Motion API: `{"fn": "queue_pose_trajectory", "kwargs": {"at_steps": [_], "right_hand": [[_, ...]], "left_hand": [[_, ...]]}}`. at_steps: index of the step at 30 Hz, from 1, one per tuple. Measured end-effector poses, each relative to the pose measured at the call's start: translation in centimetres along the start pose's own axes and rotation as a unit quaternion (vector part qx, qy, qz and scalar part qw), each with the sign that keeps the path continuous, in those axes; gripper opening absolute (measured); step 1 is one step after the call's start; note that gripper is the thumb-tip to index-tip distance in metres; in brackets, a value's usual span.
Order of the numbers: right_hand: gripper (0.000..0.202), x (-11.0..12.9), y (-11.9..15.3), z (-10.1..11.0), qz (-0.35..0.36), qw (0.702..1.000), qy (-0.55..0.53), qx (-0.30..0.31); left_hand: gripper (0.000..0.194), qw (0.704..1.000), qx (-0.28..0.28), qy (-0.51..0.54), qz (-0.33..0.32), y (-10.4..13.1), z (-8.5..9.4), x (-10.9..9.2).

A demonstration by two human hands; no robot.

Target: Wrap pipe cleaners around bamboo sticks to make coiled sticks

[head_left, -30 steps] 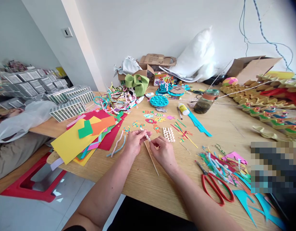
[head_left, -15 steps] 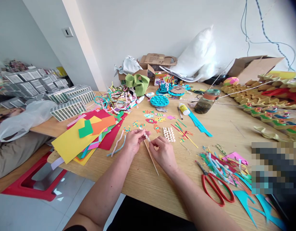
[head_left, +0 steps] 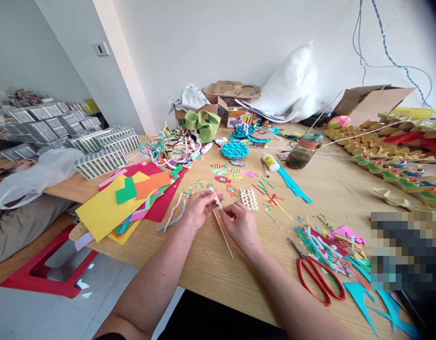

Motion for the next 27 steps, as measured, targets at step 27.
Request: {"fn": "queue_pose_trajectory", "kwargs": {"at_steps": [27], "right_hand": [[0.013,0.6,0.3,0.0,0.034,0.999,0.029,-0.005]], "left_hand": [[0.016,0.998,-0.056,0.016,-0.036,-0.1,0.8,-0.4]]}}
Point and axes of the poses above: each hand's wrist, its own y-axis away from the middle knuckle, its own z-axis out of the back of the hand, x = y × z, the point moved 7 cm from there along -y, towards the middle knuckle, and after that the axes turned 3 degrees about y, right-handed, at the moved point
